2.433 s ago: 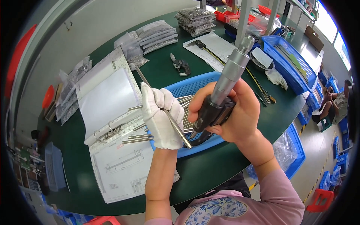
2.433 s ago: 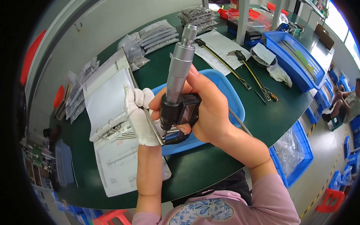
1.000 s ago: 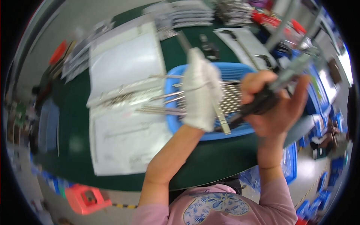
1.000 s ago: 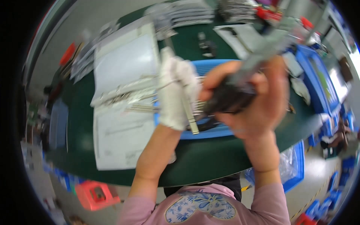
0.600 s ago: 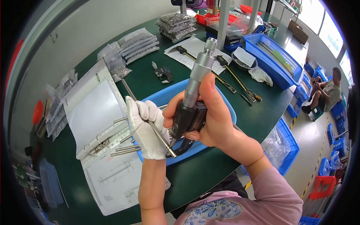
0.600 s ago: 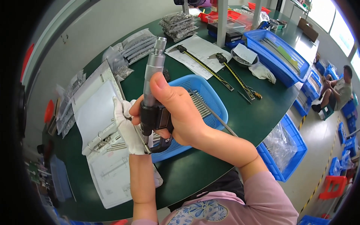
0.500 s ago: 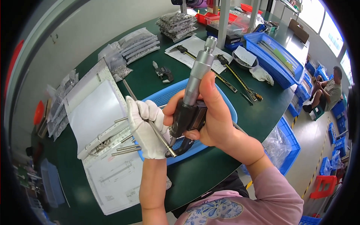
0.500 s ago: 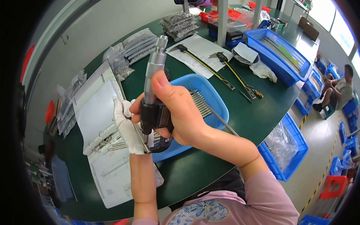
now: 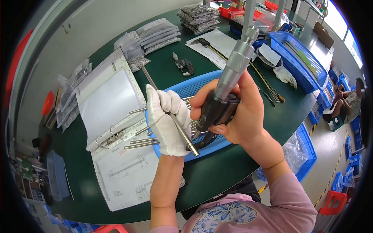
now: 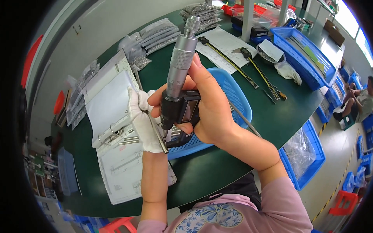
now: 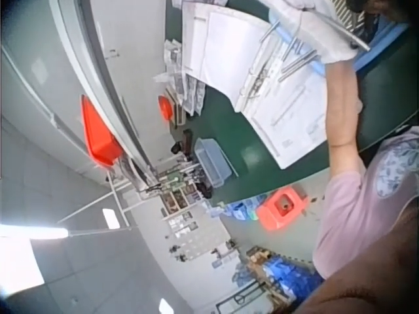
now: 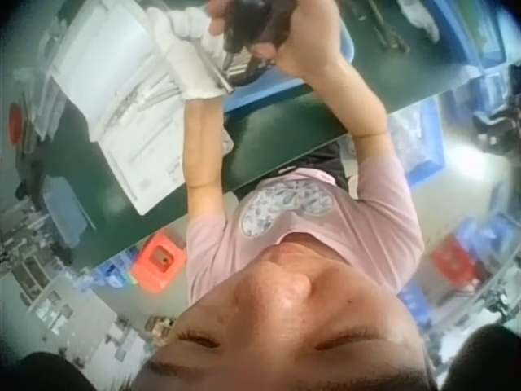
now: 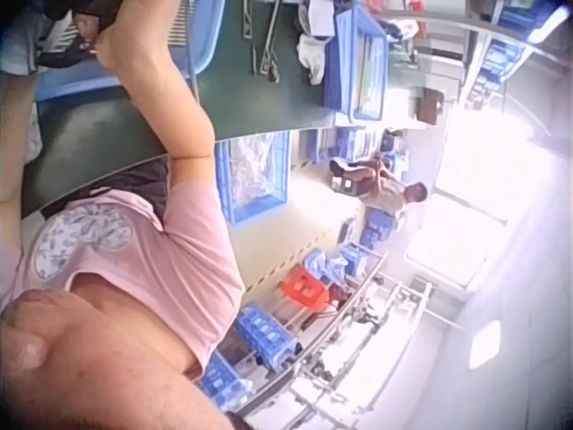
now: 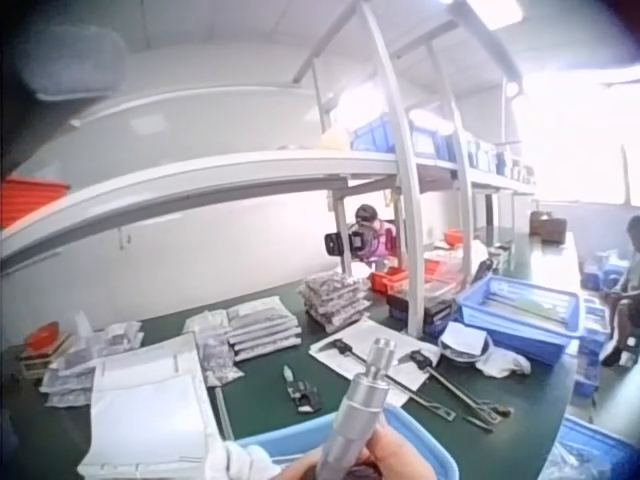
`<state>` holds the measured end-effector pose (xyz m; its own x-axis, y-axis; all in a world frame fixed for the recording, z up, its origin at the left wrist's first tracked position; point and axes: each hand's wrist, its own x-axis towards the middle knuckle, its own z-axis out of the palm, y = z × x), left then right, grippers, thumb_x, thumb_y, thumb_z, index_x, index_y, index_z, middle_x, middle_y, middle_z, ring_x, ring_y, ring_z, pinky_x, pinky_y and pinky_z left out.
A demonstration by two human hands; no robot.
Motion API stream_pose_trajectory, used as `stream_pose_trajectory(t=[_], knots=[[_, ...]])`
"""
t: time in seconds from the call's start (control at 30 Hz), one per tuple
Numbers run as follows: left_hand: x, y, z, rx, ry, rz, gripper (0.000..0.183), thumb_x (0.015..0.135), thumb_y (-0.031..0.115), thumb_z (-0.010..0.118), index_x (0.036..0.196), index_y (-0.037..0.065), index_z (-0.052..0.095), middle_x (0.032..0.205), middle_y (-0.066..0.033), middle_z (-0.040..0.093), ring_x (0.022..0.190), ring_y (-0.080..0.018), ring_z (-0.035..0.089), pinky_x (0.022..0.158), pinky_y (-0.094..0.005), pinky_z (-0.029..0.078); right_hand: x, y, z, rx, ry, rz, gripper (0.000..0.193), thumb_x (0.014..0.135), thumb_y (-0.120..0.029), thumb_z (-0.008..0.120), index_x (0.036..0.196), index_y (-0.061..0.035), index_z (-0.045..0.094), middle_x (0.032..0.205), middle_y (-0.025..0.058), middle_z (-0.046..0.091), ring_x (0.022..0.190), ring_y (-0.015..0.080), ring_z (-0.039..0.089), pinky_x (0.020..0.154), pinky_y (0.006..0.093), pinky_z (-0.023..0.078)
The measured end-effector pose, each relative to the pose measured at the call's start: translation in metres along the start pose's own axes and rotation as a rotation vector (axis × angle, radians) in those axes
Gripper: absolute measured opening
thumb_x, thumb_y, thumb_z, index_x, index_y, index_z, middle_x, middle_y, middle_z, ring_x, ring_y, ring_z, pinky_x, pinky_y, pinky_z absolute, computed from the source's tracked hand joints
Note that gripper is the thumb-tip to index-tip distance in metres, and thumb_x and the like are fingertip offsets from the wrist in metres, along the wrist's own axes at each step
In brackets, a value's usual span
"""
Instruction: Measuring the diameter of multiple metal rods using a precision micrometer and referring to a technical specification binder.
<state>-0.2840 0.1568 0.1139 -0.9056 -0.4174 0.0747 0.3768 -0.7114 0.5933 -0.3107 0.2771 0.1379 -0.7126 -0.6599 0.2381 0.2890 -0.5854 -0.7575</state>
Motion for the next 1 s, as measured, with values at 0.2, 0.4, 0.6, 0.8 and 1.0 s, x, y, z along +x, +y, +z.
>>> stream_pose_trajectory(t=[0.2, 0.4, 0.6, 0.8, 1.0], knots=[[-0.002, -0.001, 0.004, -0.025, 0.026, 0.005, 0.045, 0.092, 0.037, 0.031, 0.055, 0.012, 0.026, 0.051, 0.0007, 0.026, 0.034, -0.0082, 0.020, 0.029, -0.0222, 0.015, -0.001, -0.001, -0.005, 0.009, -0.035, 0.006, 0.064, 0.085, -0.053, 0.022, 0.085, 0.0013, 0.056, 0.078, 0.0184, 0.060, 0.056, 0.0142, 0.057, 0.033, 0.0188, 0.032], [0.000, -0.003, 0.002, -0.020, 0.008, 0.025, 0.045, 0.092, 0.036, 0.031, 0.055, 0.012, 0.025, 0.051, 0.0011, 0.024, 0.037, -0.0080, 0.017, 0.031, -0.0227, 0.014, -0.001, -0.001, 0.001, 0.063, 0.057, 0.016, 0.064, 0.084, -0.050, 0.023, 0.084, 0.0052, 0.055, 0.073, 0.0204, 0.059, 0.046, 0.0168, 0.051, 0.032, 0.0205, 0.033], [0.003, -0.003, -0.001, -0.017, 0.001, 0.033, 0.045, 0.093, 0.034, 0.029, 0.054, 0.012, 0.024, 0.051, 0.0013, 0.023, 0.038, -0.0080, 0.016, 0.033, -0.0226, 0.015, -0.001, 0.000, 0.002, 0.018, -0.022, -0.053, 0.059, 0.081, -0.052, 0.034, 0.085, 0.0026, 0.056, 0.078, 0.0186, 0.061, 0.056, 0.0169, 0.058, 0.032, 0.0195, 0.031], [0.004, -0.011, -0.002, -0.093, 0.012, 0.003, 0.046, 0.093, 0.033, 0.029, 0.053, 0.012, 0.023, 0.050, 0.0014, 0.022, 0.038, -0.0084, 0.015, 0.032, -0.0235, 0.014, -0.001, 0.001, -0.005, -0.190, -0.022, -0.085, 0.072, 0.078, -0.061, 0.034, 0.080, 0.0081, 0.056, 0.069, 0.0202, 0.059, 0.036, 0.0140, 0.045, 0.032, 0.0199, 0.032], [0.001, -0.007, -0.002, 0.049, 0.117, 0.018, 0.045, 0.093, 0.031, 0.030, 0.053, 0.013, 0.023, 0.052, 0.0029, 0.021, 0.046, -0.0079, 0.019, 0.041, -0.0230, 0.020, -0.001, 0.002, -0.001, -0.131, -0.049, -0.029, 0.066, 0.080, -0.057, 0.034, 0.078, 0.0047, 0.057, 0.071, 0.0167, 0.060, 0.038, 0.0127, 0.045, 0.033, 0.0195, 0.031]])
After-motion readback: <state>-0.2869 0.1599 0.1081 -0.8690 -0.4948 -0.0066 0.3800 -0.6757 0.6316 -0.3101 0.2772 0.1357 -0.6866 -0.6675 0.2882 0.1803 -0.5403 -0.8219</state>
